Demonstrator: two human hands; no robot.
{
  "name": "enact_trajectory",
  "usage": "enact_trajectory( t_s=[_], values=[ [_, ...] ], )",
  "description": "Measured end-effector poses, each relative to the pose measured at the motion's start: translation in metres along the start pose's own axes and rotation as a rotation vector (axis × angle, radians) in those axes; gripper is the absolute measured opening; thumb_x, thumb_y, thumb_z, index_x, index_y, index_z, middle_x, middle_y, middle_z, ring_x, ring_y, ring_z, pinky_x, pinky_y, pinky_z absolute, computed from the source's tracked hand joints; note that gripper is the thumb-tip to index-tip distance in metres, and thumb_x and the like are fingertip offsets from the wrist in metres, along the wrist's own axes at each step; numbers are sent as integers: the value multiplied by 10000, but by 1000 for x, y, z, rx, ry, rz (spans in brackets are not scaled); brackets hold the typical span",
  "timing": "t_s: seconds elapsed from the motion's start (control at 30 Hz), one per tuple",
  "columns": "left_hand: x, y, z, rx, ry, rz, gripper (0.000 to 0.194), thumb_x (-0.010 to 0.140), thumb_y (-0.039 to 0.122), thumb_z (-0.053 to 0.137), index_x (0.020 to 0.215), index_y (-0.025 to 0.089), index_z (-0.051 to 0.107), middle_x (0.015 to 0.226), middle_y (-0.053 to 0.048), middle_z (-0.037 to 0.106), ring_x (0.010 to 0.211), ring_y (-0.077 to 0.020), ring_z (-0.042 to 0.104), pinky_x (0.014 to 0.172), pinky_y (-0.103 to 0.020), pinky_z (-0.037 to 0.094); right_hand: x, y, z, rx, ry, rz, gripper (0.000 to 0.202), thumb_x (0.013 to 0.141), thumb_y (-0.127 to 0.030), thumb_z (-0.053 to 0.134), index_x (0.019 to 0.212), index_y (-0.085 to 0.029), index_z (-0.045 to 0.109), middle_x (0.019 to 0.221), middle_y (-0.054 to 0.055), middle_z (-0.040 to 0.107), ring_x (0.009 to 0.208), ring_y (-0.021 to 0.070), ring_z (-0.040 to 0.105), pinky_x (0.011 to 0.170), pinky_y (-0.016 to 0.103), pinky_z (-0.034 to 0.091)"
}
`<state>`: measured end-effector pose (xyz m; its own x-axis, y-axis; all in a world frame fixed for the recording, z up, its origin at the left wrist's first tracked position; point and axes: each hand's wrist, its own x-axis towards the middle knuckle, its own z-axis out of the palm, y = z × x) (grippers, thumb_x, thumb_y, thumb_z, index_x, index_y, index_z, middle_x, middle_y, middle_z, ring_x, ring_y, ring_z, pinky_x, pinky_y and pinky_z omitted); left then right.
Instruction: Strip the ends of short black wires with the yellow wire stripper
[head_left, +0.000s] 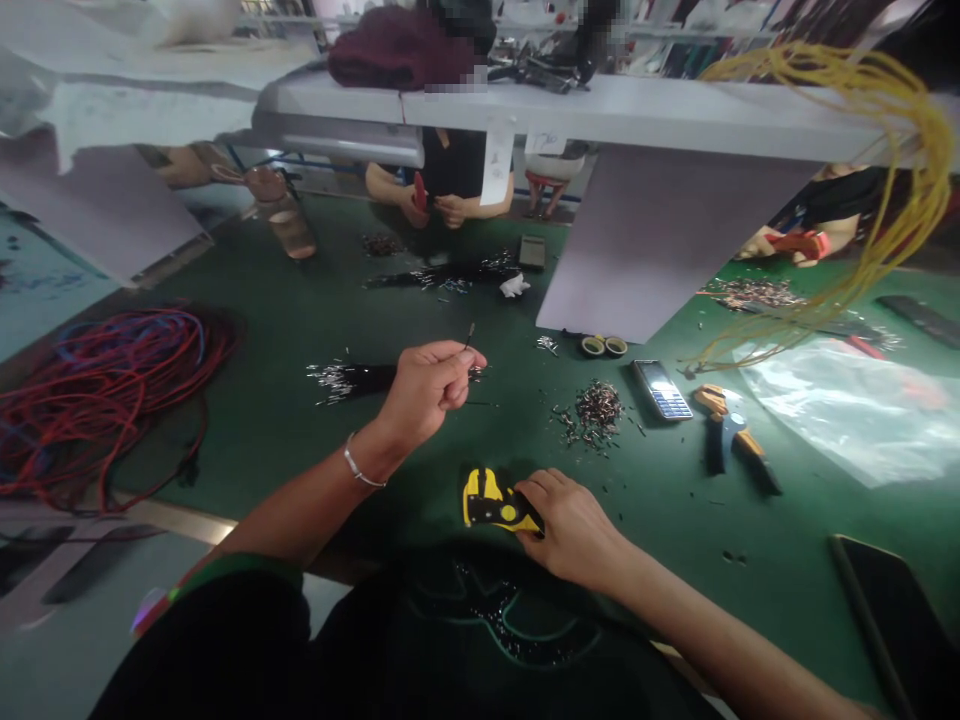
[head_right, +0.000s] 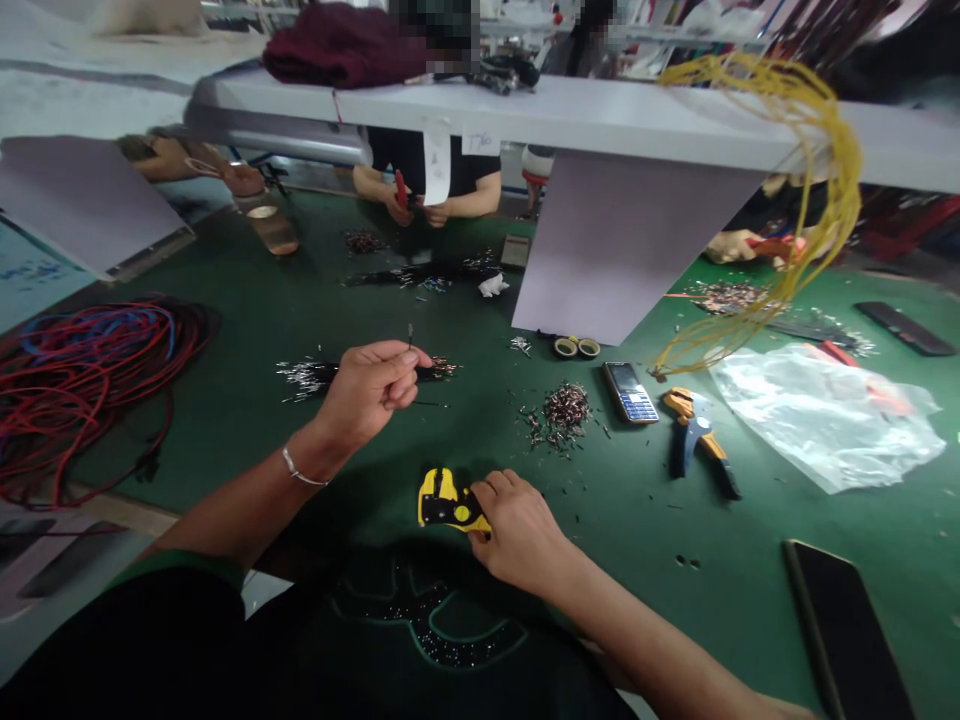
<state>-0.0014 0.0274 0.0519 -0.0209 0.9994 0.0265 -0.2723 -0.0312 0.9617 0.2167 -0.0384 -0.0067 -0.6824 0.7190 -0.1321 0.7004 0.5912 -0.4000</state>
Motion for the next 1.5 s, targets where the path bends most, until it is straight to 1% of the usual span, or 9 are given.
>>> enact_trajectory(
  t_s=[0.13, 0.23, 0.33, 0.47, 0.6, 0.87, 1.1, 1.23, 1.5],
  values=[
    [-5, -1, 5, 32, -5, 12, 121, 784, 241, 640, 736, 137, 678, 410, 70, 374, 373, -40, 276, 417, -239, 197, -1, 4, -4, 36, 25, -38, 243, 788, -236, 594, 1010, -146, 635, 964, 109, 645, 903, 246, 580, 798, 356, 464],
    [-10, 0, 11, 49, -17, 12, 118, 780, 241, 637, 731, 144, 684, 411, 69, 372, 380, -43, 278, 420, -242, 199, 3, 10, -5, 111, 126, -53, 197, 844, -230, 546, 995, -152, 646, 985, 123, 666, 932, 250, 605, 821, 380, 480],
    [-14, 0, 15, 75, -35, 31, 117, 789, 236, 632, 739, 152, 695, 416, 66, 377, 391, -47, 295, 430, -245, 210, 13, 16, -9, 389, 278, -3, 186, 870, -238, 520, 989, -167, 645, 960, 105, 689, 875, 217, 647, 808, 371, 514],
    [-17, -4, 19, 100, -67, 46, 131, 803, 244, 622, 745, 164, 708, 414, 62, 385, 396, -53, 315, 436, -246, 234, 28, 15, -21, 791, 367, 89, 205, 841, -314, 580, 980, -177, 646, 894, 74, 712, 800, 186, 680, 781, 352, 551],
    [-19, -9, 19, 122, -73, 25, 132, 806, 255, 624, 757, 173, 714, 424, 59, 392, 407, -56, 326, 444, -244, 259, 35, 10, -29, 904, 381, 63, 198, 829, -320, 603, 967, -190, 660, 824, 46, 718, 746, 172, 688, 771, 354, 555],
    [-19, -11, 19, 81, -89, -42, 134, 796, 270, 636, 757, 166, 711, 411, 64, 386, 393, -52, 323, 436, -238, 258, 37, 7, -31, 830, 436, 43, 148, 830, -261, 558, 853, -196, 689, 736, 26, 718, 621, 146, 663, 663, 314, 544],
    [-20, -11, 20, -32, -170, -224, 128, 765, 257, 658, 728, 139, 690, 382, 65, 375, 364, -46, 308, 420, -231, 216, 42, 11, -29, 457, 606, -26, 162, 739, -172, 515, 692, -200, 668, 636, 17, 672, 599, 154, 623, 618, 290, 500],
    [-24, -6, 14, -64, -152, -283, 115, 757, 232, 656, 719, 131, 695, 379, 68, 357, 361, -37, 271, 419, -228, 199, 44, 27, -27, 312, 697, 88, 150, 692, -175, 502, 600, -212, 615, 586, 7, 642, 554, 148, 580, 565, 267, 458],
    [-19, -3, 4, -38, -34, -155, 92, 765, 216, 662, 728, 136, 689, 399, 64, 367, 368, -39, 276, 419, -234, 204, 42, 42, -20, 230, 513, 93, 258, 848, -301, 495, 664, -207, 649, 628, 42, 662, 598, 169, 614, 624, 279, 469]
  ],
)
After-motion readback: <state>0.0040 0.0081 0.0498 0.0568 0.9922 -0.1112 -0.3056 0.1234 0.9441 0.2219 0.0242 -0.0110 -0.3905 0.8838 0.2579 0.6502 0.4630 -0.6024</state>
